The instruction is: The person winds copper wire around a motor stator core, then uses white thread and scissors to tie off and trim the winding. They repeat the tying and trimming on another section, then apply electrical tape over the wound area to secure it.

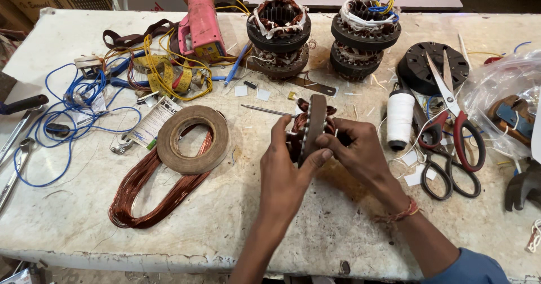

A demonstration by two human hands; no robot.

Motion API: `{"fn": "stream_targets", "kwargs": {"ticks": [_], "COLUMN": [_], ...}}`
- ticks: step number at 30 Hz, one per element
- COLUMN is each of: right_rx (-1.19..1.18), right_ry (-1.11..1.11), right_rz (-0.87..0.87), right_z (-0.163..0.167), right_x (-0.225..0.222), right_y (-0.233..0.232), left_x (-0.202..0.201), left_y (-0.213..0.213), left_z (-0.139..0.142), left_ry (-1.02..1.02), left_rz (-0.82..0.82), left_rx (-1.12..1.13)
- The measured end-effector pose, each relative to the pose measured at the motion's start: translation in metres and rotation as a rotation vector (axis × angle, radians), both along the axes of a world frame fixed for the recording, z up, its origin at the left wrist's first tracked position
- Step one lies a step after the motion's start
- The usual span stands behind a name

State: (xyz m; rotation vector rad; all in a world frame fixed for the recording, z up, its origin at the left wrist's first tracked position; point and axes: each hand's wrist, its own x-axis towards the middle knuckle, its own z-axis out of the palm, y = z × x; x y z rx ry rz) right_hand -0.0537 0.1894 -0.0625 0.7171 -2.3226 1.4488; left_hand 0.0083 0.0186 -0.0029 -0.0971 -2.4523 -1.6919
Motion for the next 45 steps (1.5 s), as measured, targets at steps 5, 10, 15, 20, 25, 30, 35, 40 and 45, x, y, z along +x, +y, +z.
{"fn": "stream_targets", "kwargs": {"ticks": [5, 10, 15, 20, 25, 30, 35, 40, 45], "right_rx": [0.044, 0.027, 0.121, 0.100, 0.022, 0.184, 0.219, 0.249, 0.192], "right_ry": [-0.211, -0.121, 0.127, -0.015, -0.010, 0.147, -0.355, -0.215, -0.142], "right_rz": [-0.052, -0.072, -0.055, -0.043, -0.119, -0.060, -0.176, -0.188, -0.195], "right_z": [0.011, 0.010, 0.004, 0.001, 0.010, 0.025, 0.031, 0.020, 0.006], "right_x": [0.005, 0.011, 0.012, 0.000, -0.017, -0.012, -0.012, -0.016, -0.019], "right_y": [0.004, 0.002, 0.000, 0.004, 0.017, 0.011, -0.010, -0.012, -0.013], "left_x": [0.003, 0.013, 0.017, 0.007, -0.005, -0.024, -0.035, -0.022, -0.005], "left_y": [-0.002, 0.003, 0.006, 0.001, -0.020, -0.035, -0.060, -0.066, -0.072], "left_z": [0.009, 0.005, -0.002, -0.006, -0.020, -0.051, -0.073, -0.049, 0.008], "left_ry": [0.007, 0.016, 0.039, -0.013, -0.105, -0.161, -0.279, -0.512, -0.494], "left_rz": [-0.100, -0.060, -0.012, -0.032, -0.006, -0.063, -0.207, -0.092, 0.106], "left_rx": [-0.060, -0.046, -0.111, 0.041, 0.295, 0.966, 1.142, 0.925, -0.393]}}
